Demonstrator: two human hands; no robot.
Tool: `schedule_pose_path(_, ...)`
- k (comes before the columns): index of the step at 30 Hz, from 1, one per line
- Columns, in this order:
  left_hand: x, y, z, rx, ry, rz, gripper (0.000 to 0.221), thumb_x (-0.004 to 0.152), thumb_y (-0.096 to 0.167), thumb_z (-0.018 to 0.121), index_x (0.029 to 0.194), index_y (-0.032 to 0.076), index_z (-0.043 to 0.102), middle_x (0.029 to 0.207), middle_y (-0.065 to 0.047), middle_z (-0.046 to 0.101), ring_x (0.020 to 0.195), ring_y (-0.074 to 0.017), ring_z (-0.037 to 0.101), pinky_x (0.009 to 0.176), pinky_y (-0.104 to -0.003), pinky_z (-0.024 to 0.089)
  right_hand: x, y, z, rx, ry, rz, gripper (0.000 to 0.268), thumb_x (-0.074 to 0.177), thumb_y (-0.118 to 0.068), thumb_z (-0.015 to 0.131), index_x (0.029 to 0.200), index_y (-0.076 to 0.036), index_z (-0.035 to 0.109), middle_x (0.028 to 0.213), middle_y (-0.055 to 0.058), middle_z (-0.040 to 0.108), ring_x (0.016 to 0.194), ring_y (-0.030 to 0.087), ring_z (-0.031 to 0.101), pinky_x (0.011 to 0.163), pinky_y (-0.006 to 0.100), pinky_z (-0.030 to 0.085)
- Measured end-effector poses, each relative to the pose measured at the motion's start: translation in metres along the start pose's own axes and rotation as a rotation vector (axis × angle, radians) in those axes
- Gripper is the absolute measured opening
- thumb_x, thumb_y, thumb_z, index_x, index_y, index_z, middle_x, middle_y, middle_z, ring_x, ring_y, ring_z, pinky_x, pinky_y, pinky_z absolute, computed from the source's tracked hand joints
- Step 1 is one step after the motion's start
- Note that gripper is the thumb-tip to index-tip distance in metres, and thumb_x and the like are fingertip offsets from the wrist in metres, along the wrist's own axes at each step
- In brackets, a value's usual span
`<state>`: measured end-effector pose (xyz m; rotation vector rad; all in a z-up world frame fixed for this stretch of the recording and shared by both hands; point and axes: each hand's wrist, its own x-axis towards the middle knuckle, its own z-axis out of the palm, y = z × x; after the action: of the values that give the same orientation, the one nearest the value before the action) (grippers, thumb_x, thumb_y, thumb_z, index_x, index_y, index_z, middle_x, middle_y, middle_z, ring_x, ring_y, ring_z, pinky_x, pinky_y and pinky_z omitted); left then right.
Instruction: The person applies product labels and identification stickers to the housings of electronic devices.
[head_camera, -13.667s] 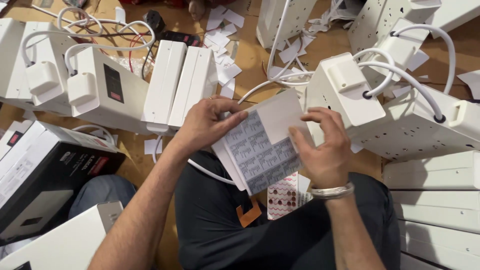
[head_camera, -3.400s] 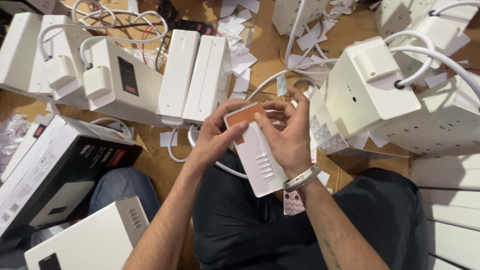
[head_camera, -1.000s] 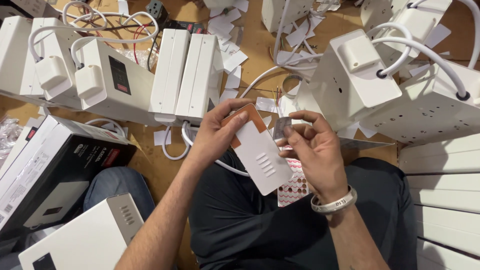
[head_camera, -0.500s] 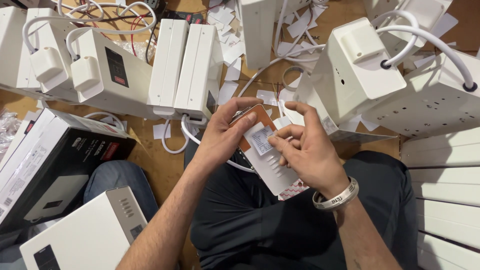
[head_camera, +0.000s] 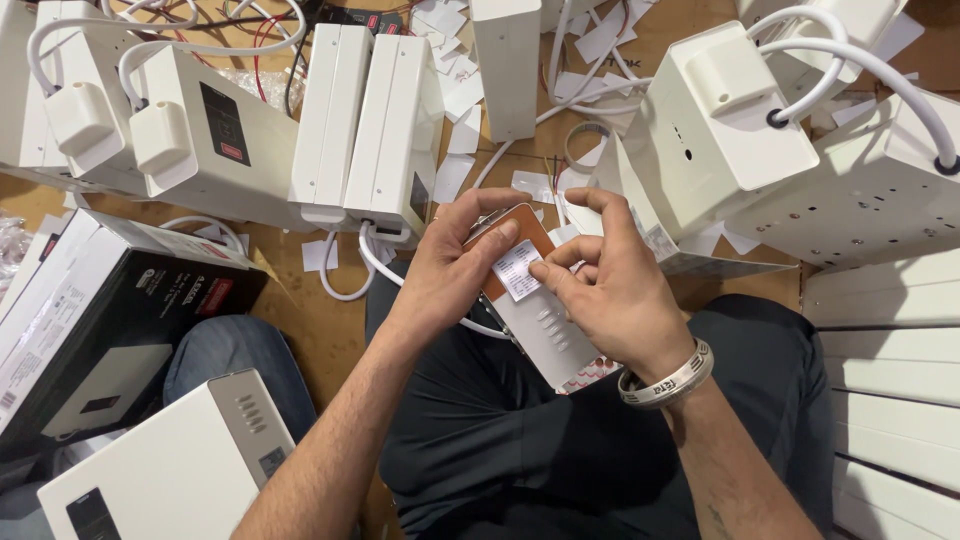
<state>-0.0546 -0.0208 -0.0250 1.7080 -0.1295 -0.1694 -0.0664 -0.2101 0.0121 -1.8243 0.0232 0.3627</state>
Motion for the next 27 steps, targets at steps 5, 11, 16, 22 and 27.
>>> schedule_pose_path(5, -0.0007, 0.0023, -0.0001, -0.022, -0.005, -0.007, 0.032, 0.103, 0.023, 0.06, 0.132, 0.008, 0.063, 0.122, -0.009, 0.065, 0.11, -0.0145, 0.069, 0.094, -0.032, 0.06, -0.0008, -0.0045, 0.0004, -0.028, 0.005, 0.009, 0.072, 0.087, -0.01, 0.074, 0.146, -0.003, 0.033, 0.084, 0.009, 0.076, 0.062, 0.006, 0.067, 0.053, 0.023, 0.052)
schedule_pose_path(11, -0.0019, 0.0049, 0.0007, 0.035, -0.001, 0.025, 0.032, 0.103, 0.023, 0.06, 0.132, 0.009, 0.063, 0.123, -0.009, 0.064, 0.115, -0.0159, 0.066, 0.098, -0.033, 0.058, -0.0007, -0.0068, 0.001, -0.131, 0.032, 0.005, 0.072, 0.086, -0.011, 0.076, 0.145, -0.002, 0.035, 0.08, 0.006, 0.077, 0.06, 0.006, 0.065, 0.057, 0.022, 0.053)
schedule_pose_path(16, -0.0015, 0.0058, 0.0019, 0.085, 0.004, 0.054, 0.032, 0.103, 0.023, 0.06, 0.132, 0.009, 0.064, 0.123, -0.009, 0.066, 0.118, -0.0173, 0.064, 0.1, -0.034, 0.056, 0.0002, -0.0051, 0.0002, -0.14, 0.049, 0.006, 0.073, 0.085, -0.01, 0.077, 0.144, -0.002, 0.036, 0.078, 0.005, 0.076, 0.058, 0.005, 0.064, 0.055, 0.022, 0.053)
schedule_pose_path(22, -0.0016, 0.0061, 0.0019, 0.031, -0.016, 0.039, 0.031, 0.103, 0.024, 0.061, 0.131, 0.01, 0.064, 0.125, -0.007, 0.067, 0.12, -0.0175, 0.064, 0.101, -0.035, 0.056, 0.0021, -0.0039, -0.0015, -0.13, 0.037, -0.012, 0.073, 0.084, -0.009, 0.077, 0.144, -0.002, 0.036, 0.077, 0.005, 0.076, 0.057, 0.005, 0.062, 0.055, 0.022, 0.052)
schedule_pose_path(27, -0.0023, 0.0086, 0.0022, 0.058, 0.003, 0.003, 0.032, 0.102, 0.024, 0.061, 0.132, 0.012, 0.064, 0.126, -0.009, 0.061, 0.123, -0.0174, 0.061, 0.102, -0.035, 0.056, 0.0027, -0.0039, -0.0018, -0.167, 0.038, -0.039, 0.074, 0.083, -0.009, 0.078, 0.144, -0.002, 0.036, 0.077, 0.005, 0.077, 0.058, 0.005, 0.063, 0.056, 0.023, 0.052)
